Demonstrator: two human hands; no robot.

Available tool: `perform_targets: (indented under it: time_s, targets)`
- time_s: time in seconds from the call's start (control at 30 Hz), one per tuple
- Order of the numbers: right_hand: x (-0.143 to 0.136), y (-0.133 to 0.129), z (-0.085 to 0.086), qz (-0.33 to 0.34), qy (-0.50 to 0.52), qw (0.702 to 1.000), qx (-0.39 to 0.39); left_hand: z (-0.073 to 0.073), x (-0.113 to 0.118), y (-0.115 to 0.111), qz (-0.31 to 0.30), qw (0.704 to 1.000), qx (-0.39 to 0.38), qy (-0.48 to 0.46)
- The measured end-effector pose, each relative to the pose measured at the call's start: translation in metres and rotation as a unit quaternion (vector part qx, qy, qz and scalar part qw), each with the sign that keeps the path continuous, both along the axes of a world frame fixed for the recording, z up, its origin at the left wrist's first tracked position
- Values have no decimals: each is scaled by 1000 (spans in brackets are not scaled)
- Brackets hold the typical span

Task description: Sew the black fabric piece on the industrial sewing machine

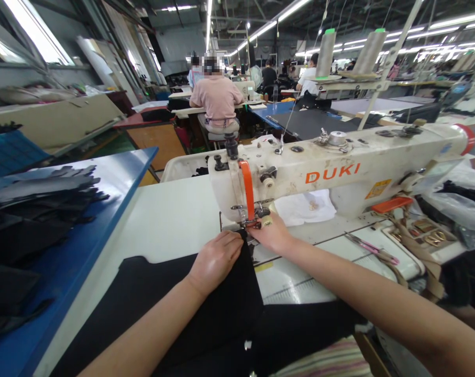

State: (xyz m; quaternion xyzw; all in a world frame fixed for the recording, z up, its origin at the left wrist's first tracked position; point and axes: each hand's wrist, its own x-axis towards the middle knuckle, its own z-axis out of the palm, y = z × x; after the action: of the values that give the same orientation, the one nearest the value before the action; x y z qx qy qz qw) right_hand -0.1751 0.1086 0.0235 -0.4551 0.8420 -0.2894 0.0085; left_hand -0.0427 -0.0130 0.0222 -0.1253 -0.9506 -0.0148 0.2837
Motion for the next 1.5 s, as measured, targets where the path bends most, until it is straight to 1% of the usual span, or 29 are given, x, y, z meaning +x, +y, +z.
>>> perform_targets:
  time_s: [0.13, 0.37, 0.53, 0.73, 0.83, 1.0, 1.1, 1.2, 1.27, 1.3, 1.37, 1.43, 1.5]
  targets:
    - [-1, 1, -2, 7, 27, 1000, 14, 2, 0, 1, -7, 1000, -7, 5]
    - [-5, 3, -3, 22, 72, 997, 24, 5, 0, 4, 0, 1000, -4, 2]
    - [-7, 6, 3, 14, 98, 994, 40, 3, 0, 3, 0, 1000, -2, 3]
    - [-16, 18, 12, -10, 157, 986, 56, -1, -1, 0, -10, 1000, 0, 22]
    - [-19, 21, 16, -23, 160, 984, 69, -1, -1, 1, -7, 1000, 6, 15]
    - [-14, 16, 23, -11, 144, 983, 115, -1, 0, 0, -11, 1000, 2, 16]
    - [-12, 17, 23, -4, 122, 986, 111, -1, 0, -1, -12, 1000, -3, 20]
    - [-11, 29, 17, 5, 134, 988, 76, -1, 0, -3, -15, 1000, -2, 20]
    - [-7, 42, 10, 30, 173, 984, 26, -1, -1, -3, -13, 1000, -2, 21]
    - [-4, 49, 7, 53, 197, 979, -3, -1, -1, -3, -12, 1000, 0, 22]
    - [5, 61, 3, 124, 243, 961, -47, -1, -1, -4, -14, 1000, 4, 24]
    - [15, 68, 2, 214, 284, 933, -53, 0, -1, -4, -17, 1000, 8, 21]
    - [23, 68, 4, 284, 316, 905, -35, 0, -1, -4, -22, 1000, 10, 14]
